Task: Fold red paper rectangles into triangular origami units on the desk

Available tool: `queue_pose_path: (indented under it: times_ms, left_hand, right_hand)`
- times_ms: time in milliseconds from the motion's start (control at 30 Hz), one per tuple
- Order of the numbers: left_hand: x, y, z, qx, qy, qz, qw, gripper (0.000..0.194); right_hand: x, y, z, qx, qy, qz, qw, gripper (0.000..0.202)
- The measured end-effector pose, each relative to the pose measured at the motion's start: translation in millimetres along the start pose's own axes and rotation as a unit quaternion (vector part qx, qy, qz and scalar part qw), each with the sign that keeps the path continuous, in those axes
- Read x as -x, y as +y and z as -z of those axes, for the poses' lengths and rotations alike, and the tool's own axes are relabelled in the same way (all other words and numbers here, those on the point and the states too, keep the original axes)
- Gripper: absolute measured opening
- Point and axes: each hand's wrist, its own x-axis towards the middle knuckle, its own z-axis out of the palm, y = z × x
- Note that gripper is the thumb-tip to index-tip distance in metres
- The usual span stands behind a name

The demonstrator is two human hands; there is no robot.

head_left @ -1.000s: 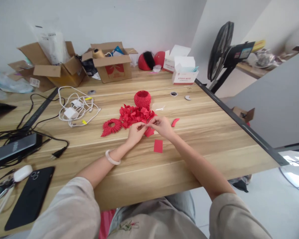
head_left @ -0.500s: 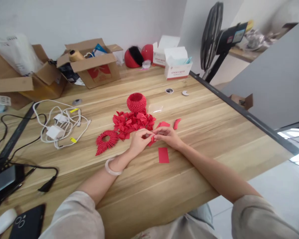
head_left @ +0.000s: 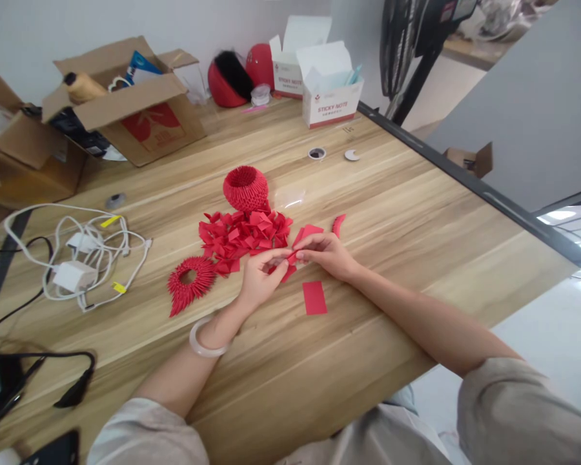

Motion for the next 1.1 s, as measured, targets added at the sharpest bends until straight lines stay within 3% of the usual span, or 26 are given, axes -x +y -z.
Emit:
queue_pose_path:
  times_ms: [567,900,1100]
  left_hand:
    - [-0.7,6.4,1.7,-0.087,0.026,-0.080,0.993,0.015]
    - [0.0,7.4,0.3,-0.080,0.027,-0.060,0.995,0.017]
    - [-3.7,9.0,2.3,-0.045,0.001,-0.046,0.998,0.019]
  right_hand:
    - [-1.9,3.2,2.4,0.004,0.021,-0.018,1.000,0.023]
    - [0.7,-2.0,2.0,0.048,0.012,-0.005,0.999,0.024]
    - [-1.3,-0.4,5.9,0.006,0.002,-0.012,1.000,0.020]
